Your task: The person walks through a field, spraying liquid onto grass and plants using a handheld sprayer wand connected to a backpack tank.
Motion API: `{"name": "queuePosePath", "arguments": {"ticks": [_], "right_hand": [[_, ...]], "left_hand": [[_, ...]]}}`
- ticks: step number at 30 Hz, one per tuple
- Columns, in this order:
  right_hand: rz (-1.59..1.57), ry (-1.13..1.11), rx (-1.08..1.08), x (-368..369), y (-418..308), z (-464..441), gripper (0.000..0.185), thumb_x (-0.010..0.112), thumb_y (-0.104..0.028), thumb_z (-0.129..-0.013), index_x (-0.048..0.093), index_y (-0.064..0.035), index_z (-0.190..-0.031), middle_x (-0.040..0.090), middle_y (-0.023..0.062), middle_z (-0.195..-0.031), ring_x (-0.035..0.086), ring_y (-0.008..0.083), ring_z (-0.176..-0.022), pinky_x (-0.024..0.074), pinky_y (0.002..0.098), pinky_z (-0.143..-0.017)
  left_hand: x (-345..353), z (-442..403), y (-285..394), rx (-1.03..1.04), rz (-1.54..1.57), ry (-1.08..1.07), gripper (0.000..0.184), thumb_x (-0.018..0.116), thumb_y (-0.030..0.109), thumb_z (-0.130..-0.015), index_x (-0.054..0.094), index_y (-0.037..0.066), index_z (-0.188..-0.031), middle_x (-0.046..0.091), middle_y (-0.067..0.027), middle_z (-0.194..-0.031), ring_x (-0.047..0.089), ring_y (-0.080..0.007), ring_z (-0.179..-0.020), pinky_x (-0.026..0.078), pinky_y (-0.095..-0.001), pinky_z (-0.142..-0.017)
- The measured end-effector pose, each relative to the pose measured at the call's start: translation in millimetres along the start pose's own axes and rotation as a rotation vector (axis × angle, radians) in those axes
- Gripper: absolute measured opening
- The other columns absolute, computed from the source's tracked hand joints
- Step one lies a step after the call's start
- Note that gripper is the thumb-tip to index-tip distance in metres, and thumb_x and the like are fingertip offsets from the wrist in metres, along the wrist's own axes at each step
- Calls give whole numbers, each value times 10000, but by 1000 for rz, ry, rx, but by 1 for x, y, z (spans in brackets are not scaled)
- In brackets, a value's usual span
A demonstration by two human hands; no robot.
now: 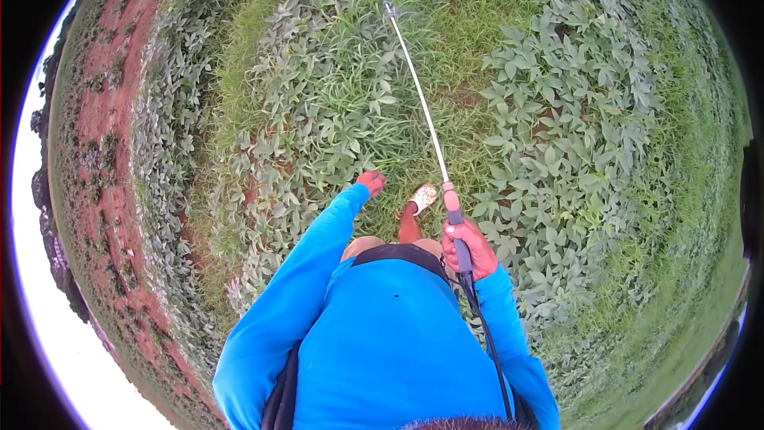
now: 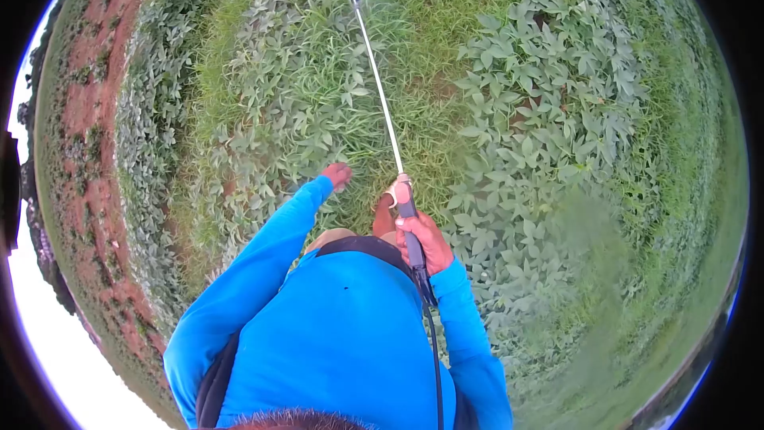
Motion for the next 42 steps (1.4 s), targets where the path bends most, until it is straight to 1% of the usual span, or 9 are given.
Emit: {"name": "queuePosePath", "arguments": {"ticks": [2,4,7,13,18,20,26,32,42], "right_hand": [[54,123,-46,-15,1,3,231,603,-249,-806,463,-80,-878,468,8,-611,444,76,-454,357,212,-385],[30,214,-114,-13,0,12,240,613,-254,-804,463,-79,-871,473,7,-609,446,76,-451,359,210,-387],[4,357,-201,-28,2,21,252,630,-261,-802,467,-82,-872,477,3,-602,446,76,-444,362,205,-390],[-40,491,-391,-53,-8,41,251,632,-262,-810,464,-95,-895,475,4,-591,440,79,-419,360,212,-361],[34,628,-556,-69,-26,36,265,638,-277,-804,478,-92,-903,480,2,-595,430,77,-412,340,208,-355],[82,663,-599,-72,-34,31,277,644,-288,-798,486,-87,-906,481,-1,-602,434,73,-432,338,203,-371],[128,701,-684,-70,-44,10,266,636,-297,-798,495,-89,-884,479,-6,-611,431,70,-453,340,208,-391],[-329,283,-296,-73,-86,-9,207,573,-286,-833,454,-118,-855,401,-13,-586,342,81,-396,310,227,-320],[-390,-222,101,-44,-192,-75,207,506,-300,-848,430,-108,-842,386,-11,-604,310,71,-399,298,221,-314]], "left_hand": [[3,0,3,-115,34,36,319,522,355,-831,601,58,-917,613,-31,-740,533,-129,-554,441,-279,-503],[6,-5,-16,-94,117,59,313,523,349,-836,598,56,-921,600,-34,-723,516,-132,-519,421,-275,-448],[-3,1,-19,-176,119,22,303,526,339,-842,620,62,-922,606,-36,-701,551,-134,-554,463,-268,-536],[-17,8,-13,-276,70,30,302,505,343,-821,616,65,-858,600,-38,-671,493,-149,-452,416,-304,-419],[-22,-29,-40,-162,-37,68,324,515,355,-808,643,73,-906,616,-62,-688,523,-173,-496,436,-337,-456],[-26,-52,-56,63,-262,231,324,524,352,-804,637,67,-909,616,-68,-702,534,-183,-516,442,-347,-473],[-39,-45,19,-143,-2,68,291,522,343,-813,604,68,-862,577,-51,-688,514,-158,-496,408,-313,-426],[-31,-63,53,-221,29,-32,258,516,323,-812,597,80,-834,564,-31,-664,499,-139,-473,395,-290,-404],[-57,-139,139,-149,131,-6,229,542,295,-836,565,68,-827,562,-30,-642,437,-117,-427,333,-278,-380]]}}
Point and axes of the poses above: each hand's wrist, its own z-axis away from the middle knuckle, its own x-axis out of the palm, y = z × x, the point moved 1 cm from there along -z, towards the middle knuckle
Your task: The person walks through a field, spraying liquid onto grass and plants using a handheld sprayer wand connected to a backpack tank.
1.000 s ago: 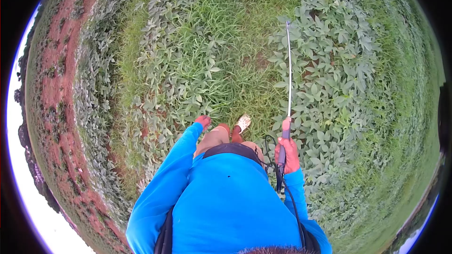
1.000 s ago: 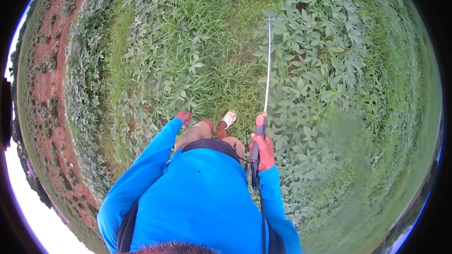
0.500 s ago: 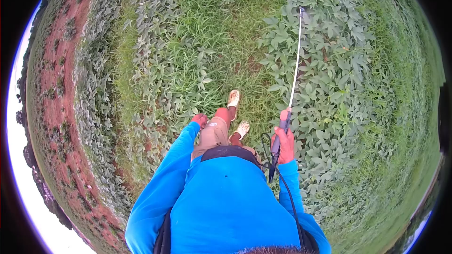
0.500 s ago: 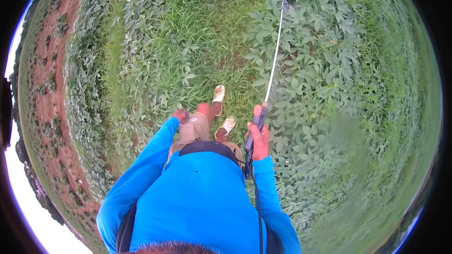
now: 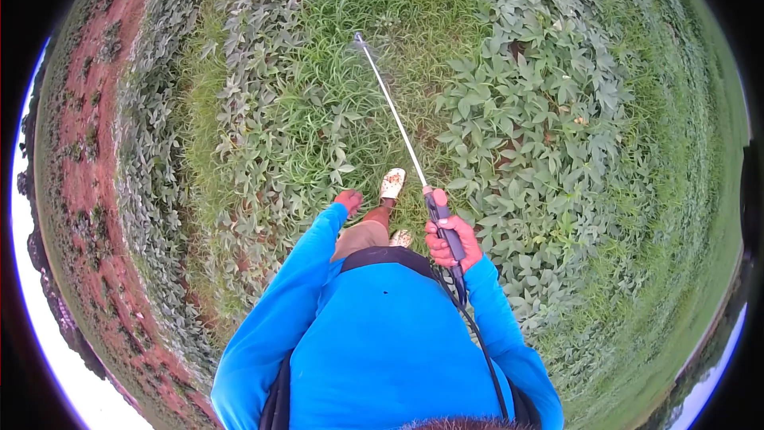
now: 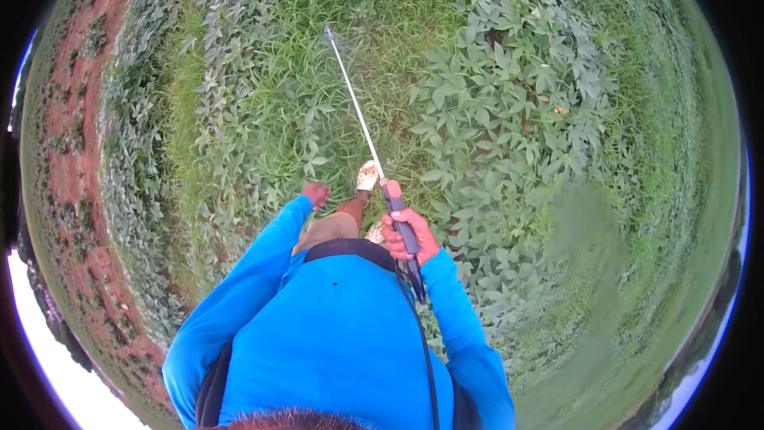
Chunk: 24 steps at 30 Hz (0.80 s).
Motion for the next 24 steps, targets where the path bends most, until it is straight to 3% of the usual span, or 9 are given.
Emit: {"name": "queuePosePath", "arguments": {"ticks": [6,14,18,24], "right_hand": [[56,-110,168,48,-51,-57,218,497,-305,-850,420,-100,-852,349,-20,-594,305,64,-400,290,212,-306],[195,-210,169,90,-112,-117,208,513,-304,-847,441,-111,-826,363,-29,-589,302,53,-404,279,208,-317],[242,-98,101,90,-123,-103,203,532,-306,-848,455,-119,-831,389,-25,-586,316,58,-403,281,205,-334],[239,282,-110,58,-97,-44,191,562,-274,-846,457,-114,-836,427,-5,-594,378,72,-407,308,217,-330]], "left_hand": [[-46,-38,36,149,-49,38,257,540,298,-819,598,68,-918,607,-38,-764,533,-138,-518,408,-276,-425],[-58,-41,47,-108,-44,109,240,555,296,-812,611,70,-871,592,-50,-696,507,-142,-471,401,-287,-408],[-46,-33,36,-49,37,54,256,523,304,-828,602,67,-885,587,-49,-694,495,-136,-463,401,-279,-404],[-22,-39,33,-112,34,-6,255,539,329,-841,608,84,-845,564,-32,-623,453,-130,-440,397,-279,-432]]}}
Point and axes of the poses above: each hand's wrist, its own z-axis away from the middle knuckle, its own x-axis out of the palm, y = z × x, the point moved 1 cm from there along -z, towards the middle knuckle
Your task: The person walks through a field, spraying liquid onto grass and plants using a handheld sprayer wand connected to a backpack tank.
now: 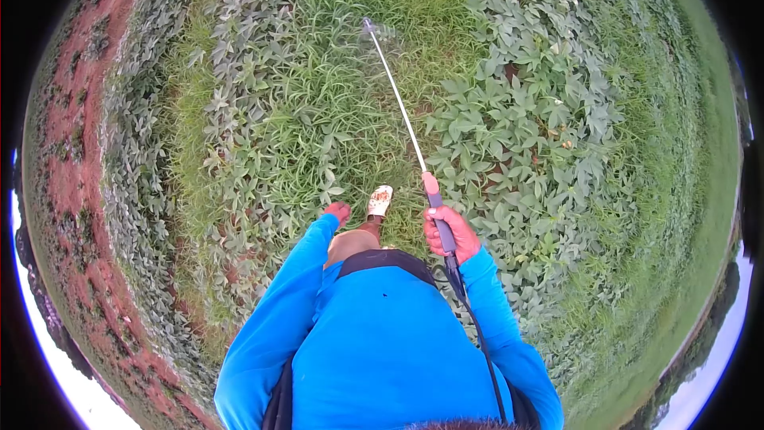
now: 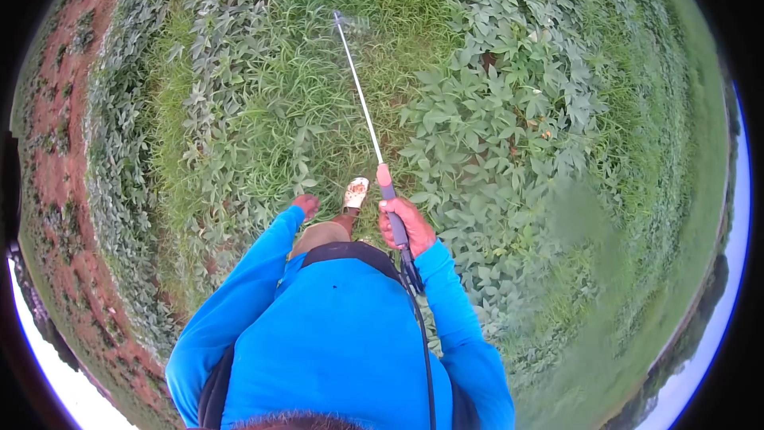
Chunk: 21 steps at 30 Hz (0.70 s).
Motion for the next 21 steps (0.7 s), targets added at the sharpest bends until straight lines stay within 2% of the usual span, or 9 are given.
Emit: {"name": "queuePosePath", "arguments": {"ticks": [2,5,8,9,14,17,20,21], "right_hand": [[-34,73,-58,-7,11,26,192,566,-269,-845,454,-114,-829,429,-3,-594,382,74,-407,310,219,-329],[-122,189,-171,-17,26,58,196,571,-263,-843,448,-113,-815,428,0,-595,383,79,-405,310,221,-326],[-244,260,-272,-31,37,85,200,568,-272,-845,451,-116,-803,418,-2,-588,375,86,-399,306,225,-321],[-311,285,-341,-33,38,93,199,564,-277,-848,454,-117,-803,417,-3,-587,374,87,-398,305,228,-318],[-443,445,-649,-43,31,117,229,550,-318,-854,493,-103,-798,405,-5,-556,355,93,-371,312,229,-305],[-472,414,-730,-62,18,122,237,550,-333,-844,482,-122,-762,406,-9,-552,347,98,-368,308,233,-311],[-482,364,-745,-69,-2,125,256,558,-356,-820,496,-121,-740,405,-10,-543,344,99,-364,307,236,-311],[-499,310,-732,-69,-9,125,266,566,-368,-796,505,-115,-740,408,-6,-548,332,100,-361,305,238,-311]], "left_hand": [[5,-7,13,-20,-47,-5,244,540,311,-841,608,77,-836,569,-31,-627,458,-127,-445,394,-273,-432],[9,-20,24,48,10,-124,282,525,257,-799,583,56,-988,590,-50,-751,515,-126,-532,385,-274,-401],[13,-38,39,140,-93,-140,272,522,255,-800,584,68,-988,590,-47,-748,521,-123,-538,386,-269,-403],[16,-43,47,113,-148,-127,259,520,251,-808,583,67,-978,591,-43,-747,521,-120,-534,389,-265,-405],[29,-52,69,127,-60,-176,250,508,231,-827,586,46,-976,590,-44,-732,514,-124,-516,377,-254,-395],[37,-69,64,220,-56,-149,238,511,194,-784,597,25,-929,578,-64,-629,473,-143,-403,346,-282,-346],[41,-66,73,72,-161,-124,183,505,219,-830,583,56,-860,570,-56,-614,470,-137,-416,344,-283,-352],[40,-63,74,81,-142,-136,187,500,232,-841,580,63,-853,569,-54,-618,471,-135,-421,346,-282,-356]]}}
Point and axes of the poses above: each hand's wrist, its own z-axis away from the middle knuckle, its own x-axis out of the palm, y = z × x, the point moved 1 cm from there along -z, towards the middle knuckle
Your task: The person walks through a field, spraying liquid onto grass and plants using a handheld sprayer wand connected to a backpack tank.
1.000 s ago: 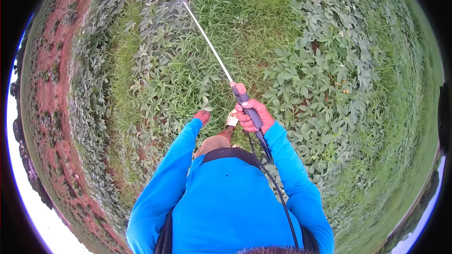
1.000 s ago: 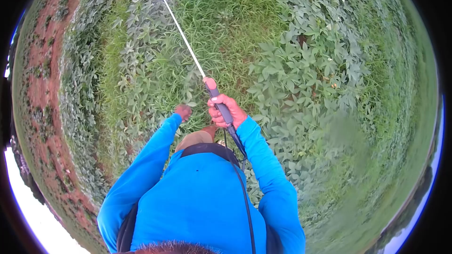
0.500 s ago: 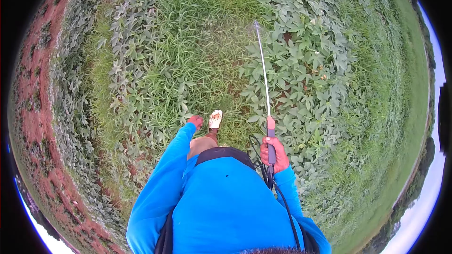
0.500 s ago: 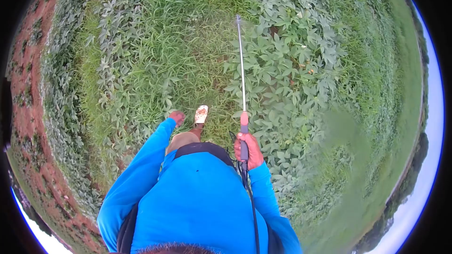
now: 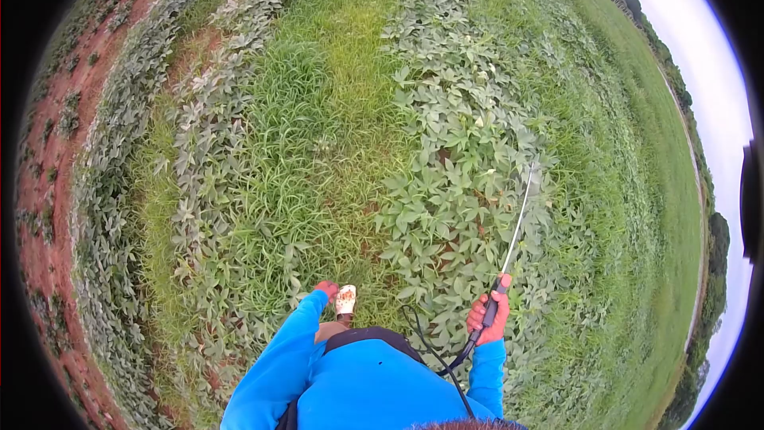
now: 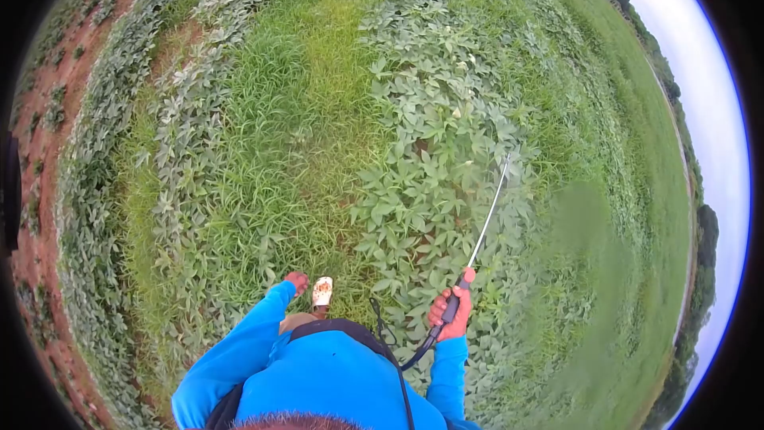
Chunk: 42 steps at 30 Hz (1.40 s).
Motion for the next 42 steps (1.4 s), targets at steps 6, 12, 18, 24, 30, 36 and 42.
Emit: {"name": "queuePosePath", "arguments": {"ticks": [6,12,18,24,30,36,42], "right_hand": [[-32,-199,213,28,8,-31,272,550,-356,-798,499,-90,-766,403,1,-568,323,103,-373,303,238,-315],[84,-298,481,75,43,-65,278,544,-354,-808,481,-84,-794,379,0,-577,314,101,-381,312,237,-316],[121,-410,714,115,65,-82,264,511,-340,-830,459,-81,-847,365,2,-583,309,99,-381,312,242,-315],[204,-553,1023,156,90,-114,246,514,-318,-835,433,-91,-885,366,8,-613,313,94,-403,305,243,-319],[335,-621,1192,216,98,-155,215,514,-268,-841,412,-91,-910,352,1,-623,301,74,-413,282,213,-331],[589,-640,1137,272,75,-194,201,572,-278,-847,490,-94,-848,445,-14,-617,386,56,-444,299,206,-363],[686,-504,853,298,26,-218,193,567,-231,-839,446,-94,-901,422,-2,-600,377,63,-432,310,213,-354]], "left_hand": [[-30,15,0,3,70,-16,229,520,266,-816,606,74,-904,580,-37,-680,523,-144,-485,408,-291,-400],[-75,6,-22,16,42,44,236,551,252,-801,610,59,-924,605,-52,-710,537,-155,-481,412,-307,-395],[-91,10,-31,31,168,158,274,546,288,-826,598,50,-952,613,-59,-728,534,-151,-489,420,-304,-411],[-85,18,-31,-64,102,158,292,520,310,-830,601,54,-946,609,-59,-728,533,-149,-514,426,-300,-431],[-90,-6,6,-94,218,185,262,533,293,-801,617,68,-905,605,-46,-671,525,-152,-464,406,-307,-398],[-137,-40,91,-69,114,187,246,544,287,-792,611,69,-883,599,-42,-664,531,-145,-483,415,-294,-422],[-186,-76,222,101,121,216,266,552,318,-811,617,62,-836,601,-32,-647,508,-125,-480,406,-290,-445]]}}
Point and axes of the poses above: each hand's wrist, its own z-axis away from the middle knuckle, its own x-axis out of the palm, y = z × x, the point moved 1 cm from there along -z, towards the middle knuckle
